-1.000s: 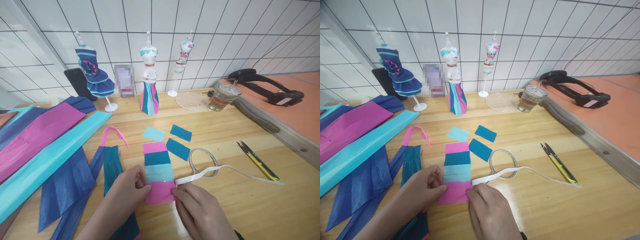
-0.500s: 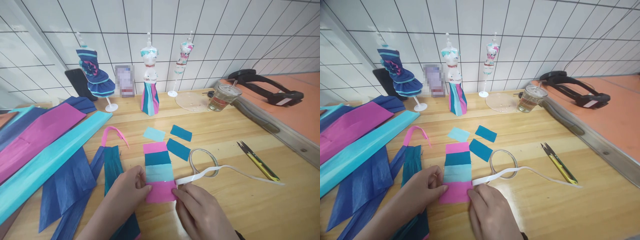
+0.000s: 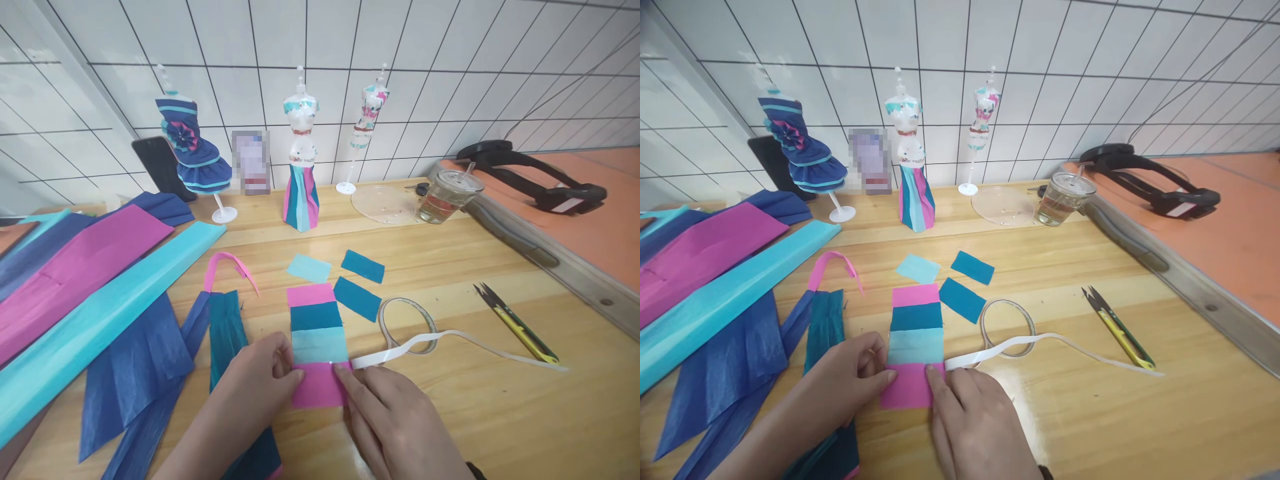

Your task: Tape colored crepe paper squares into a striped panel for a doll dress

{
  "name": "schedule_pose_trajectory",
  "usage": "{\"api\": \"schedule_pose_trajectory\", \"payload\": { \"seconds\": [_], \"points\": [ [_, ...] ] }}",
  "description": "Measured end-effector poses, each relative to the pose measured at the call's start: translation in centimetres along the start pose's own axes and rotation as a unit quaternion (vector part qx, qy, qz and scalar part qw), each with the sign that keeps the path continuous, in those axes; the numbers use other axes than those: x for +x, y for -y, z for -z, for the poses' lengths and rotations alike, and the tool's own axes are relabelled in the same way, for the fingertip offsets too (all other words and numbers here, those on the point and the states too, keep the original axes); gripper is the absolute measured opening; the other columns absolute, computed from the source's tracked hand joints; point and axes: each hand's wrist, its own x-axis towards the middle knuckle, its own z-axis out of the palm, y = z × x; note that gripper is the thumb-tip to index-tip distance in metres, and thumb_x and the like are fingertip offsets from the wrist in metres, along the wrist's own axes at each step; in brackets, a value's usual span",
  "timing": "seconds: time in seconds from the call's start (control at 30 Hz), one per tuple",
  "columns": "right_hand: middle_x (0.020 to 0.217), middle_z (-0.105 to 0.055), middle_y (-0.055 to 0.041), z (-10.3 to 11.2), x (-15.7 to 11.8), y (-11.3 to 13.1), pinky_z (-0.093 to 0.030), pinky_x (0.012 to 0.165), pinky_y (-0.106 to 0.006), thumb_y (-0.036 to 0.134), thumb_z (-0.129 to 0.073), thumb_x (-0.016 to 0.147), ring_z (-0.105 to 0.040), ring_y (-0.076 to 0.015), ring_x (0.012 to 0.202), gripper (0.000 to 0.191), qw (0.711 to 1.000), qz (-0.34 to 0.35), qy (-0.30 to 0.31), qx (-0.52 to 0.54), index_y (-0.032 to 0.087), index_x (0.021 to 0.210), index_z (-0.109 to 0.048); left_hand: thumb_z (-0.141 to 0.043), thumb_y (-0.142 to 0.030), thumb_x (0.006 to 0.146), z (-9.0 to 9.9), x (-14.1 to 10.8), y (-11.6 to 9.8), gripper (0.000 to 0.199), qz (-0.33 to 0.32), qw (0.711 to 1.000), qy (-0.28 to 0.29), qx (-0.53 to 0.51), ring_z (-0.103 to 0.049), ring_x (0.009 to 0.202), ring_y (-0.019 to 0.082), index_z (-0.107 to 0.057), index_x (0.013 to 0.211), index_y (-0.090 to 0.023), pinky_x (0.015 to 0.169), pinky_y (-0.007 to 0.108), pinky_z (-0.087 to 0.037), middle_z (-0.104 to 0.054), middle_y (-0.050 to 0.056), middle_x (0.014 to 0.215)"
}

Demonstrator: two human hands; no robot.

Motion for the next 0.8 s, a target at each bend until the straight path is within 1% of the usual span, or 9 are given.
{"api": "schedule_pose_trajectory", "payload": {
  "seconds": [0.2, 0.37, 0.6, 0.8],
  "points": [
    [0.069, -0.059, -0.0075, -0.22, 0.25, 0.11, -0.048, 0.053, -0.028, 0.008, -0.039, 0.085, -0.057, -0.017, 0.061, 0.032, 1.0, 0.009, -0.004, -0.028, 0.009, 0.109, -0.061, -0.053, -0.027, 0.07, -0.03, 0.02, 0.06, 0.01, -0.003, 1.0, -0.001, 0.007, -0.042, 0.038, 0.009, -0.048, 0.065, -0.021, 0.043, 0.021, -0.027, -0.046, -0.009, 0.046],
    [0.068, -0.058, -0.0074, -0.57, 0.06, 0.04, -0.048, 0.053, -0.029, 0.009, -0.039, 0.086, -0.057, -0.0177, 0.06, 0.031, 0.999, 0.005, -0.005, -0.041, 0.008, 0.109, -0.06, -0.052, -0.027, 0.071, 0.12, 0.08, -0.01, 0.01, -0.002, 1.0, 0.001, 0.019, -0.044, 0.04, 0.01, -0.049, 0.064, -0.02, 0.044, 0.021, -0.029, -0.048, -0.008, 0.047],
    [0.071, -0.061, -0.0085, -0.21, -0.06, 0.01, -0.049, 0.055, -0.029, 0.009, -0.038, 0.087, -0.059, -0.0181, 0.063, 0.033, 1.0, 0.008, -0.004, -0.016, 0.009, 0.113, -0.058, -0.051, -0.028, 0.073, 0.36, -0.02, -0.16, 0.011, -0.01, 1.0, 0.006, 0.019, -0.045, 0.04, 0.01, -0.049, 0.065, -0.021, 0.043, 0.021, -0.028, -0.048, -0.008, 0.046],
    [0.068, -0.061, -0.008, -0.43, -0.04, -0.05, -0.05, 0.057, -0.03, 0.011, -0.039, 0.089, -0.06, -0.0186, 0.065, 0.029, 1.0, 0.007, -0.013, -0.014, 0.01, 0.107, -0.062, -0.05, -0.029, 0.075, 0.27, 0.01, 0.13, 0.012, -0.005, 1.0, -0.004, 0.008, -0.043, 0.037, 0.01, -0.047, 0.066, -0.021, 0.041, 0.02, -0.027, -0.049, -0.008, 0.045]
  ]
}}
